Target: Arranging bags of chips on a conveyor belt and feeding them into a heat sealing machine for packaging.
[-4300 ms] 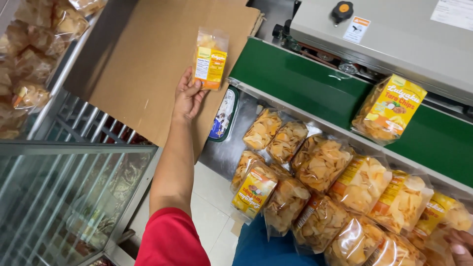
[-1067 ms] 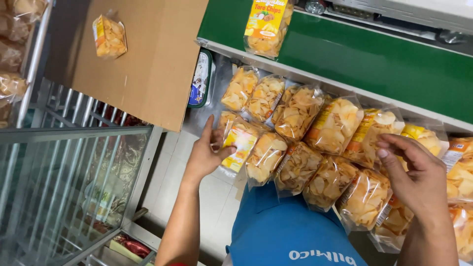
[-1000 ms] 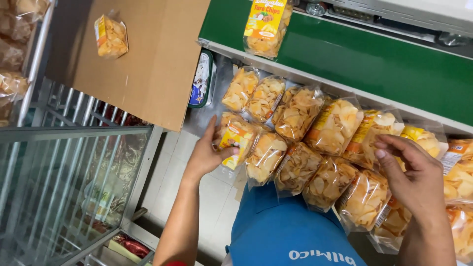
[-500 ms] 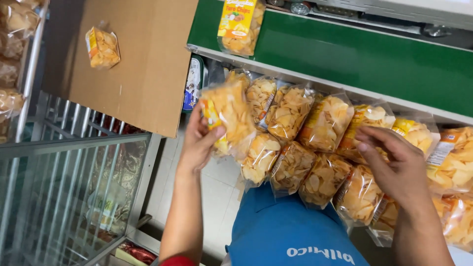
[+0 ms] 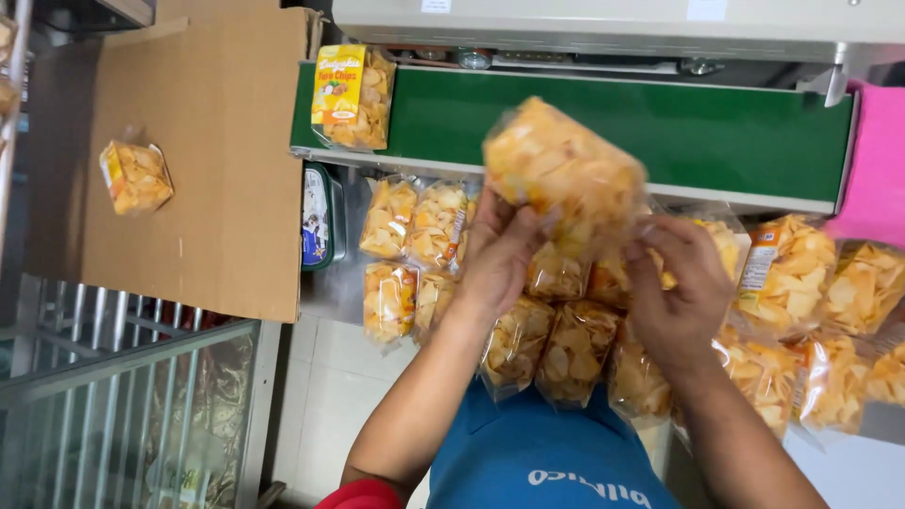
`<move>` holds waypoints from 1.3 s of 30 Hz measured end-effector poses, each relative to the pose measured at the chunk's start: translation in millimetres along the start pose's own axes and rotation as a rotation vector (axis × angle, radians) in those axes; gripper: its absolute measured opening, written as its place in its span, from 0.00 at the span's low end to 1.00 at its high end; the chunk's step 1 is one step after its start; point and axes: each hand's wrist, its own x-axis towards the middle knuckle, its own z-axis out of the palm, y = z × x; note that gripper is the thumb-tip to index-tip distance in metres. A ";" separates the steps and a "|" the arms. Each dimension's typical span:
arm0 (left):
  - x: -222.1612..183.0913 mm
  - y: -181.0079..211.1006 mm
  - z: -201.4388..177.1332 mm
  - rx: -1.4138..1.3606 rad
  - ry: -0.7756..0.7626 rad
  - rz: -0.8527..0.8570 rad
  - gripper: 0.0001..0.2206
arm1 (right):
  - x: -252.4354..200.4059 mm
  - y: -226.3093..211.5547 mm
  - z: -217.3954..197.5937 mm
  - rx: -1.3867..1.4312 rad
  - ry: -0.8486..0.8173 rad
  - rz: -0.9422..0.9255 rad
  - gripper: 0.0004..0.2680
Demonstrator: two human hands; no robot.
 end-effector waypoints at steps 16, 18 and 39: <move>30.8 12.2 77.0 0.997 -0.745 0.522 0.05 | 64.8 14.2 -81.3 -0.182 -0.334 -0.151 0.09; 35.5 6.6 80.7 0.873 -0.719 0.534 0.04 | 59.3 22.8 -81.9 0.101 -0.310 0.001 0.10; 60.4 -21.4 99.5 0.798 -0.566 0.347 0.04 | 50.5 69.3 -83.7 0.299 -0.195 0.190 0.03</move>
